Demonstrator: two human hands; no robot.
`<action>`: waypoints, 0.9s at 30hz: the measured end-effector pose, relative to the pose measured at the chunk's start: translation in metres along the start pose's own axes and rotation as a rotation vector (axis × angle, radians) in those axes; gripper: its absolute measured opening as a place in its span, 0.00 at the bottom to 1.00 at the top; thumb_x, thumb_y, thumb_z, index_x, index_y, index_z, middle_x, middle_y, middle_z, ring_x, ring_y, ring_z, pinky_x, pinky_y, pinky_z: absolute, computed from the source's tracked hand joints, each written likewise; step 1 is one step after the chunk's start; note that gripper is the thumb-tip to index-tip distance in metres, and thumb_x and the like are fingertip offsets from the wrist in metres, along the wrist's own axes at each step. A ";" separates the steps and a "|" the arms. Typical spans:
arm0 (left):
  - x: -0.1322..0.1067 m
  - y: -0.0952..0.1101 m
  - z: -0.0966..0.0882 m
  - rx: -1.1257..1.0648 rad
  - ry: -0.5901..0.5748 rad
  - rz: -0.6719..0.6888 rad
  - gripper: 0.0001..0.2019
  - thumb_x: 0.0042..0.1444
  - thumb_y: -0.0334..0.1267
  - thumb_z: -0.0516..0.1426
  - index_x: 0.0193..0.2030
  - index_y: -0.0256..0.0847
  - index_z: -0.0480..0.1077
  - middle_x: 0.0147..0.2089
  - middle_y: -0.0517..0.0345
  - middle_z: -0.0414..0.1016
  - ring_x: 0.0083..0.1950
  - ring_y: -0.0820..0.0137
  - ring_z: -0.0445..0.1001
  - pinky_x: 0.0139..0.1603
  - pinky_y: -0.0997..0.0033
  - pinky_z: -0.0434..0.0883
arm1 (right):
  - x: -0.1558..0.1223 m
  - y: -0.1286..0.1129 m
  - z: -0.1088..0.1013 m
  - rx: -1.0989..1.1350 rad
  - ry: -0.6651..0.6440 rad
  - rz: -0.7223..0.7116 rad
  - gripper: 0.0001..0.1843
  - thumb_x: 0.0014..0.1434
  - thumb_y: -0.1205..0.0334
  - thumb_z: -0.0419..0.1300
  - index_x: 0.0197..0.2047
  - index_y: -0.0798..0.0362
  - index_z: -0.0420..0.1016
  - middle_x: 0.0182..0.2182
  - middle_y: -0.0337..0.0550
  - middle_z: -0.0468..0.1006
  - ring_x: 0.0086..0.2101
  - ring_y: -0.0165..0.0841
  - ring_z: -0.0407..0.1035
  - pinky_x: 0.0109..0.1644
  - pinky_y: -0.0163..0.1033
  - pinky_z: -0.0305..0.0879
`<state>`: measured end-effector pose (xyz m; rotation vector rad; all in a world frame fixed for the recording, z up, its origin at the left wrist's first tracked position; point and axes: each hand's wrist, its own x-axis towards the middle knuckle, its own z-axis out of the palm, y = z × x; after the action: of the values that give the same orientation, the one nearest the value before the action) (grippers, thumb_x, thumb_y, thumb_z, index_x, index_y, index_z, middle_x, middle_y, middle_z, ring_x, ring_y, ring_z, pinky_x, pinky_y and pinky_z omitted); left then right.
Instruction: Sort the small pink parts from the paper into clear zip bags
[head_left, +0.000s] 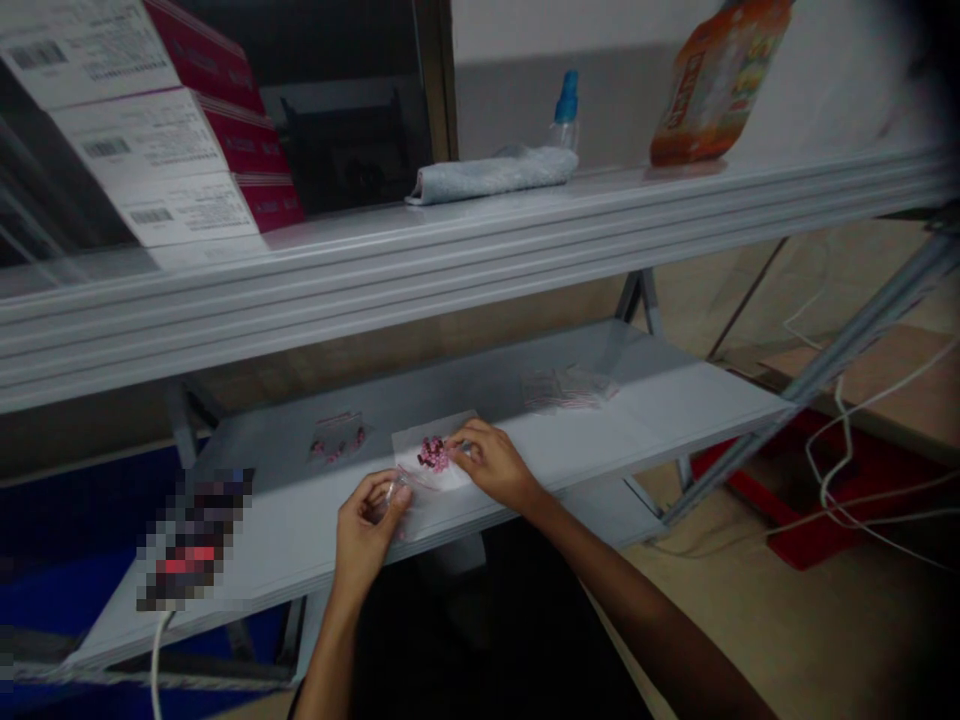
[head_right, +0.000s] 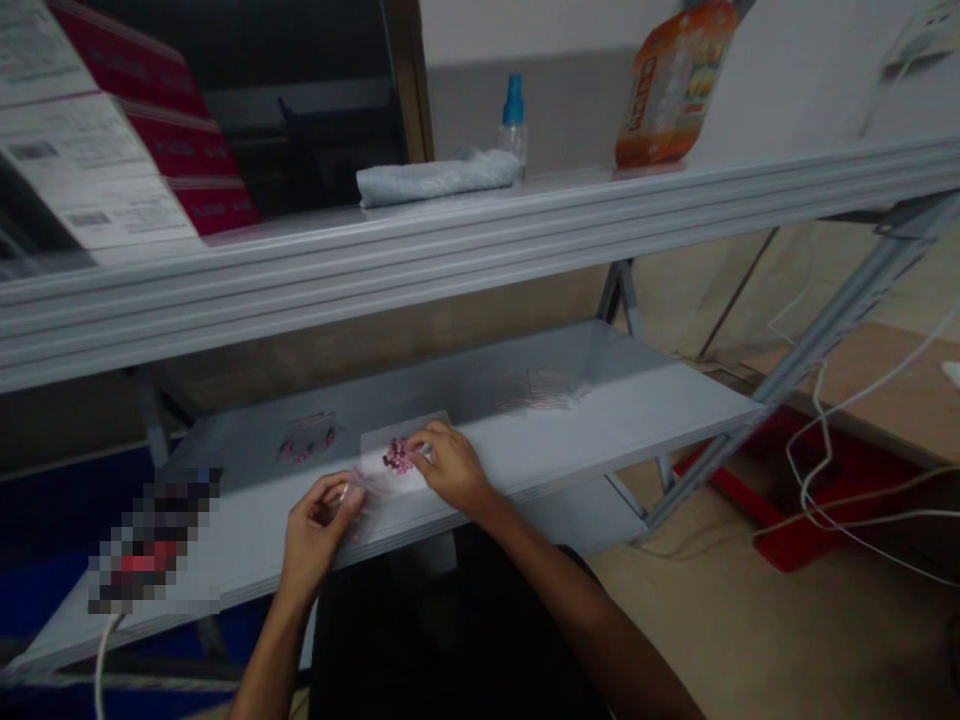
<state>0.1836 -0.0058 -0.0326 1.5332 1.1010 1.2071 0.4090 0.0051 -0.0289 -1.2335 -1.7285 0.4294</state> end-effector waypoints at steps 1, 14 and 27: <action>0.000 0.001 -0.001 -0.047 0.010 -0.011 0.16 0.51 0.44 0.66 0.44 0.39 0.73 0.38 0.55 0.79 0.35 0.68 0.78 0.36 0.72 0.73 | 0.001 0.006 -0.001 -0.046 -0.003 0.029 0.03 0.60 0.67 0.63 0.37 0.53 0.80 0.34 0.41 0.75 0.33 0.30 0.68 0.41 0.36 0.63; -0.001 0.002 -0.005 -0.225 0.022 -0.062 0.17 0.51 0.44 0.66 0.41 0.38 0.68 0.36 0.57 0.75 0.30 0.69 0.78 0.28 0.73 0.75 | 0.001 0.019 0.004 -0.199 -0.117 0.105 0.04 0.59 0.66 0.63 0.35 0.53 0.81 0.35 0.43 0.76 0.37 0.33 0.70 0.43 0.36 0.61; -0.001 0.002 -0.001 0.106 -0.072 0.076 0.11 0.54 0.42 0.64 0.40 0.38 0.76 0.38 0.53 0.80 0.42 0.65 0.78 0.45 0.68 0.74 | -0.008 -0.031 0.009 0.238 -0.194 -0.169 0.10 0.64 0.58 0.61 0.36 0.52 0.81 0.33 0.41 0.74 0.34 0.31 0.68 0.38 0.35 0.62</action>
<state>0.1823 -0.0068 -0.0302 1.6998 1.0824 1.1501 0.3852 -0.0128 -0.0149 -0.8918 -1.8663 0.6504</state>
